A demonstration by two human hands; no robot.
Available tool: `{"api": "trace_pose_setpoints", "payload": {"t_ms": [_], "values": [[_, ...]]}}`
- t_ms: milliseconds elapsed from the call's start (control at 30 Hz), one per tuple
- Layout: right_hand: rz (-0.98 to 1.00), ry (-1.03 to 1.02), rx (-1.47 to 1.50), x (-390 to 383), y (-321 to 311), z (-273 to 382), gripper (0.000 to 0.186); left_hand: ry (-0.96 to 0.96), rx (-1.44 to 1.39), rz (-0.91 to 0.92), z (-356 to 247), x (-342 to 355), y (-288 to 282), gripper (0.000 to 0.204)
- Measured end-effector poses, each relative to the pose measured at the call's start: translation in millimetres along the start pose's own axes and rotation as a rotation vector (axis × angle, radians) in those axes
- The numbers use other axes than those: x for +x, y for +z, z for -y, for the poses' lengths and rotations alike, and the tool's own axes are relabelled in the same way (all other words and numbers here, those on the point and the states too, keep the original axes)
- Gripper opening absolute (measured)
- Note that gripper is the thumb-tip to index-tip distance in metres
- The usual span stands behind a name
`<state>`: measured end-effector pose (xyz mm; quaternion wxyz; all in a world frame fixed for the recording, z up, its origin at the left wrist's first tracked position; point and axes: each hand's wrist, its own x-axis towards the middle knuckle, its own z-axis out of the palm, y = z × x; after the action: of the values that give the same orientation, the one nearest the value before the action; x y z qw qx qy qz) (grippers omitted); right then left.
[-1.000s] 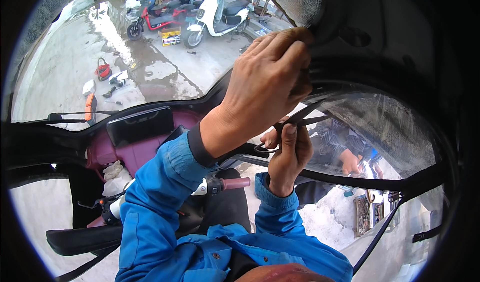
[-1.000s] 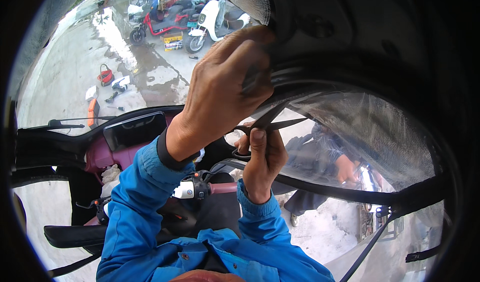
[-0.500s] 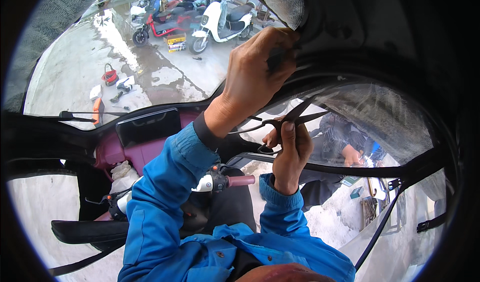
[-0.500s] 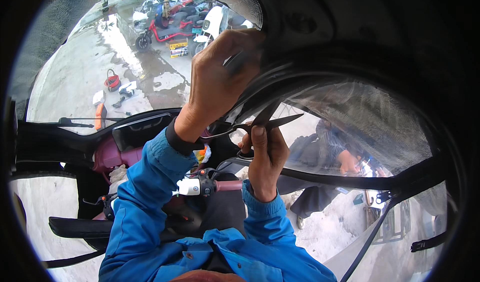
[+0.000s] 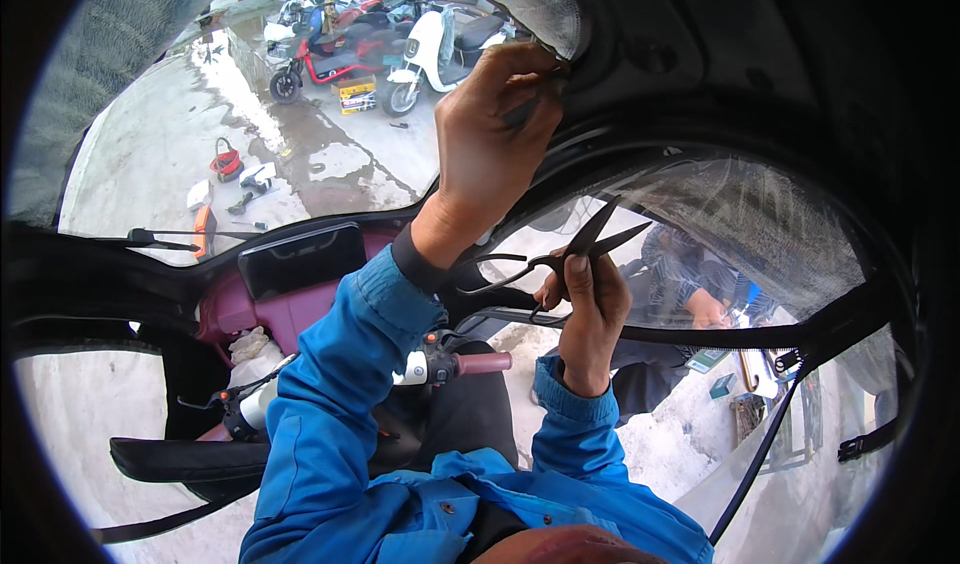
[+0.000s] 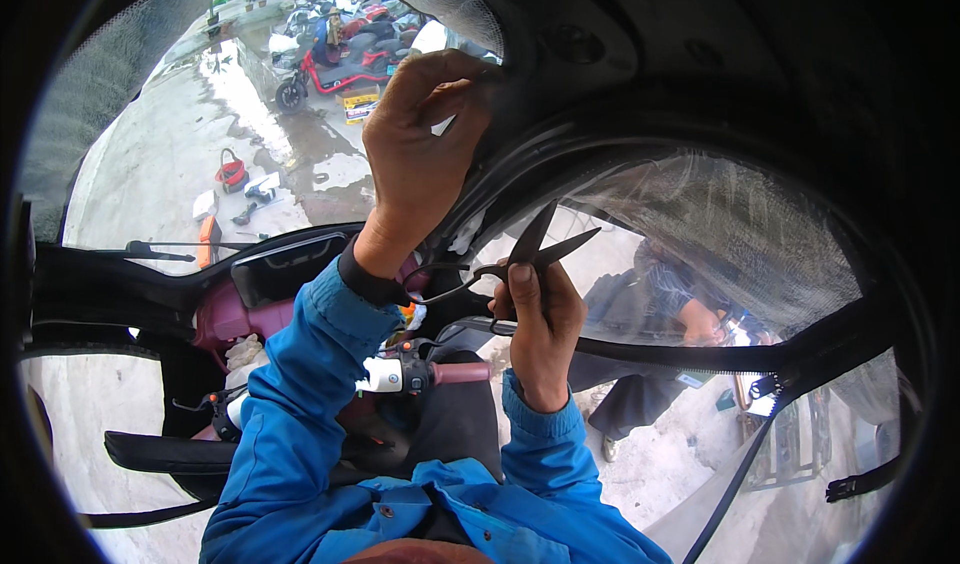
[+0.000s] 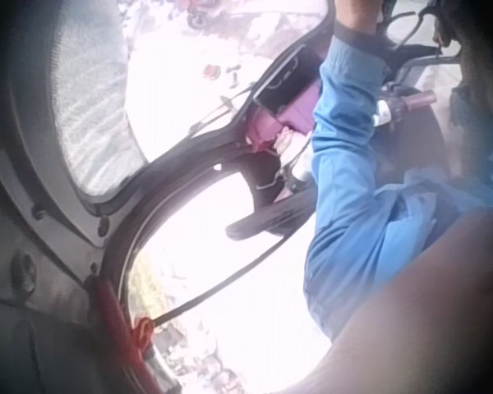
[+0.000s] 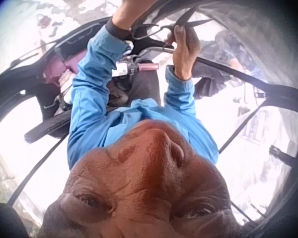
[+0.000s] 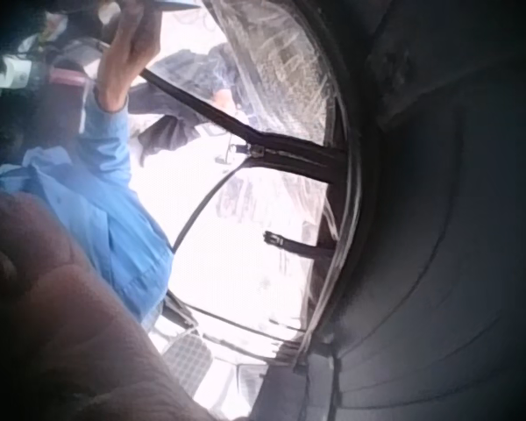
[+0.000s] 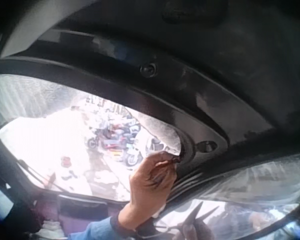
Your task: The person repairs a scooter canopy by hand, inserting small fasteners into holes along the canopy edge and securing them. They then use pliers to pull and trim a black elastic band along the canopy frame, repeating the process at multiple points.
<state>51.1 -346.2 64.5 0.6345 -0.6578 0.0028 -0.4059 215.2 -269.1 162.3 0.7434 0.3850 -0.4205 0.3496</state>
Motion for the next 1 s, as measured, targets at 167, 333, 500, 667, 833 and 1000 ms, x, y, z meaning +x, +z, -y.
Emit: {"api": "trace_pose_setpoints", "payload": {"t_ms": [167, 333, 500, 667, 833, 1000], "values": [[0.012, 0.031, 0.029, 0, -7, -2, 0.033, 0.062, 0.103, 0.032, -1, 0, -2, 0.021], [0.027, 0.047, 0.05, 0, -9, -2, 0.033, 0.132, 0.219, 0.049, 1, 1, -1, 0.02], [0.036, 0.054, 0.06, 1, -10, -2, 0.034, 0.222, 0.287, 0.044, 2, 0, 4, 0.021], [0.025, 0.066, 0.08, 2, -11, 1, 0.034, 0.253, 0.367, 0.056, 1, -5, 8, 0.027], [0.021, 0.074, 0.053, 3, -10, 2, 0.033, 0.302, 0.418, 0.056, -2, -9, 9, 0.03], [0.014, 0.075, 0.052, 5, -10, 1, 0.035, 0.376, 0.426, 0.045, 4, -7, 9, 0.018]]}}
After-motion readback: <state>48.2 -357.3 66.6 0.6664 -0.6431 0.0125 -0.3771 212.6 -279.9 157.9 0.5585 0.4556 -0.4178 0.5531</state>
